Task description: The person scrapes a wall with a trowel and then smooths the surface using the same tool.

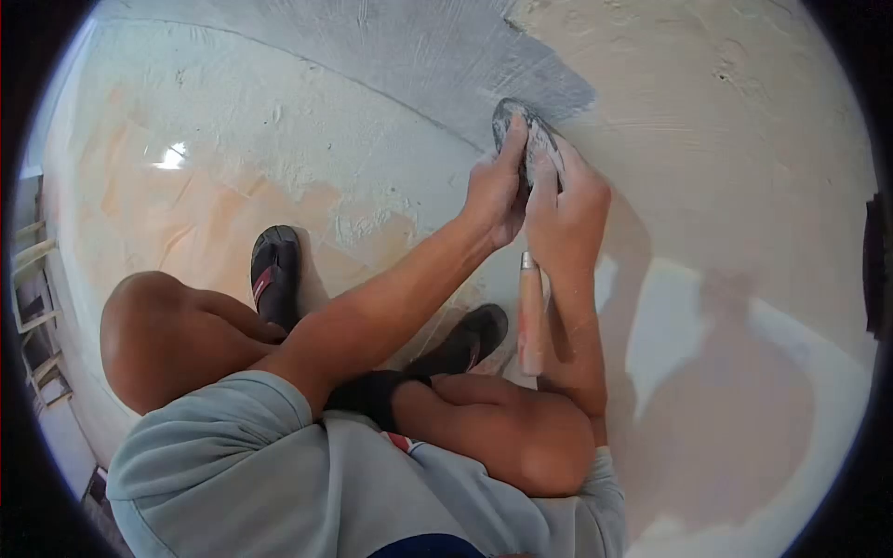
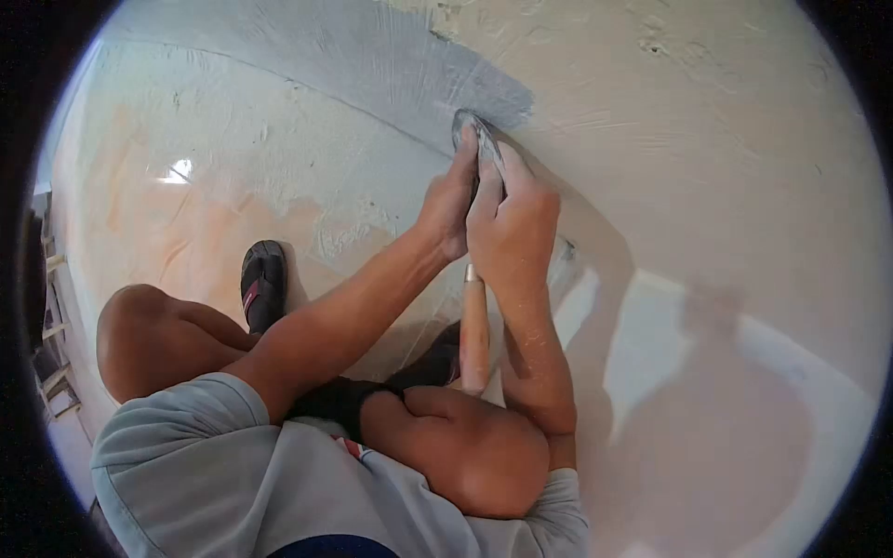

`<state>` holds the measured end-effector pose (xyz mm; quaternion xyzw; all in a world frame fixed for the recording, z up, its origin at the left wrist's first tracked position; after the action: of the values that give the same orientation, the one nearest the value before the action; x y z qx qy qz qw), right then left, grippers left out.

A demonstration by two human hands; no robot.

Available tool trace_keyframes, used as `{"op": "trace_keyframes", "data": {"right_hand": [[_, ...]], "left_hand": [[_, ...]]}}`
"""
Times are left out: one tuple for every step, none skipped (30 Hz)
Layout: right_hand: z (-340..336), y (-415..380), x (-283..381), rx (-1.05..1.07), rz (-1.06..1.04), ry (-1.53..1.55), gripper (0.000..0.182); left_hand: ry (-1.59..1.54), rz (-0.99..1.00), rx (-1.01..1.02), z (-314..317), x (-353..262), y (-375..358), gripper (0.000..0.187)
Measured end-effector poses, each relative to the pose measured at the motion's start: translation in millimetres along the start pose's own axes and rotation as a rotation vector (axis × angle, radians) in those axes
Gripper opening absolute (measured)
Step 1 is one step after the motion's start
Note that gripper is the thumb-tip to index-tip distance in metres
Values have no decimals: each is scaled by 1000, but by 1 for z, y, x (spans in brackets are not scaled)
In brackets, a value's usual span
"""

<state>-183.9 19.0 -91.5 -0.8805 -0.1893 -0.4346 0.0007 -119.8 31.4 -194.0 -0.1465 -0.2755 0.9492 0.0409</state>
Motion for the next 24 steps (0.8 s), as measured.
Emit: {"op": "trace_keyframes", "data": {"right_hand": [[-3,-1,-4,4,-4,30,26],[-6,1,-6,8,-15,61,23],[-12,-1,-5,-19,60,171,24],[-12,2,-1,-19,52,169,24],[-12,1,3,-29,17,107,24],[-13,-2,5,-41,-13,43,25],[-12,-3,3,-63,-18,78,24],[-16,-6,2,-65,-11,71,24],[-19,-11,1,-86,-1,114,24],[-21,-10,1,-108,-5,162,25],[-23,-8,2,-129,-12,215,25],[-23,-4,2,-90,-3,178,25],[-23,2,3,-58,9,140,26],[-16,12,2,18,60,161,25],[-13,12,-2,27,20,135,24],[-9,11,-7,37,-27,111,23],[-10,6,-9,30,-36,63,23],[-13,2,-4,-21,-55,107,23],[-15,0,2,-73,-71,149,23],[-15,1,5,-52,6,88,22],[-16,1,5,-62,18,96,22],[-16,2,4,-56,-17,118,23],[-19,0,4,-49,-50,135,23],[-24,1,-2,32,67,112,28]], "left_hand": [[22,22,6,-3,6,2,45],[43,50,16,-3,10,5,44],[-5,23,-11,14,11,-5,41],[-2,52,-1,15,9,-6,40],[2,76,6,16,9,-7,38],[15,43,7,13,7,-6,38],[13,40,12,12,7,-3,38],[41,49,-1,11,8,-3,39],[73,56,-15,10,10,-6,40],[70,115,-54,20,11,-10,42],[74,120,-50,20,10,-7,42],[87,136,-65,19,10,-6,42],[103,148,-77,16,11,-4,43],[74,149,-129,11,6,3,44],[36,125,-46,9,4,3,43],[-2,106,39,9,0,4,42],[73,50,-16,6,4,2,39],[63,60,3,11,7,-3,39],[55,65,21,15,8,-5,39],[69,43,47,15,6,-7,40],[84,34,43,13,7,-5,40],[75,49,74,11,8,-1,41],[63,59,105,10,12,0,43],[46,97,92,13,14,0,47]]}}
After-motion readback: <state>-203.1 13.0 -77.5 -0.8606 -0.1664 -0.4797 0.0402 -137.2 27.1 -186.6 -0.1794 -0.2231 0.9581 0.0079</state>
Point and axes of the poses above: each hand's wrist, its own y-axis towards the middle knuckle, its own z-axis out of the palm, x = y × z, the point moved 3 cm from there along y, towards the middle knuckle, and after that the axes turned 8 degrees about y, right-handed, at the moved point
